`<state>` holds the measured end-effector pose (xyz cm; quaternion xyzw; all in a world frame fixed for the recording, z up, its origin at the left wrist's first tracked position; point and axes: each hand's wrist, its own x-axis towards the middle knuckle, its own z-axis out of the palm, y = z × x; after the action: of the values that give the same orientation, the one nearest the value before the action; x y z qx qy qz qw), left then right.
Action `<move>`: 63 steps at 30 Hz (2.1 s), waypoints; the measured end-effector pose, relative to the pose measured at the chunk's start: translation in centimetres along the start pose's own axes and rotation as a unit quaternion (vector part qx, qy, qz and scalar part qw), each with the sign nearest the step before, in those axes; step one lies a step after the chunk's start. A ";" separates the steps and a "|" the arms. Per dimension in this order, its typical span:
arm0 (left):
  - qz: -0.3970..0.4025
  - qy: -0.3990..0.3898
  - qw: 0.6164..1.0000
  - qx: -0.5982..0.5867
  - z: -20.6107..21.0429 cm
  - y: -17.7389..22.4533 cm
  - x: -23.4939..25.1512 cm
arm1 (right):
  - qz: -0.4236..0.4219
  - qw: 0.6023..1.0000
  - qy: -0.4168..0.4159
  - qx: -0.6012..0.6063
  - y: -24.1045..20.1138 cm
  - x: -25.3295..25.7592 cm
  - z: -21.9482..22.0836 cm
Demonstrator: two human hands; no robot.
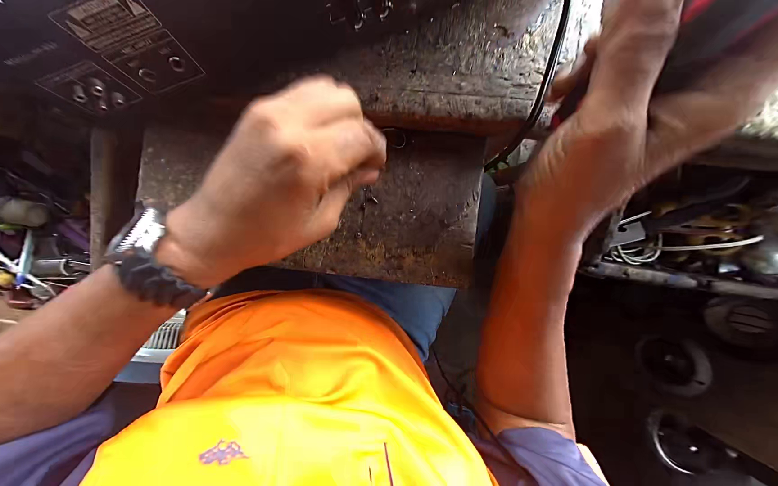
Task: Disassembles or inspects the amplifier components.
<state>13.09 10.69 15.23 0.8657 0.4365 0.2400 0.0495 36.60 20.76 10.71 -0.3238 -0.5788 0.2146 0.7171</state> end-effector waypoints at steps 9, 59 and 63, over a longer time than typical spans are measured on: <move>0.030 -0.124 0.990 -0.058 4.1 -2.5 0.0 | 0.173 0.964 -0.148 -0.134 -7.2 -8.4 -6.8; -0.240 0.029 0.629 -0.739 4.6 -1.8 2.2 | 0.261 0.950 -0.167 -0.031 -12.0 -14.8 -6.7; -0.262 0.099 0.565 -0.776 4.9 -1.4 2.9 | 0.276 0.941 -0.194 -0.016 -12.3 -13.8 -5.1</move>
<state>15.76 14.41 11.53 0.3123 0.2920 0.5470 0.7197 37.43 1.69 9.30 -0.4341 -0.5979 0.4538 0.4981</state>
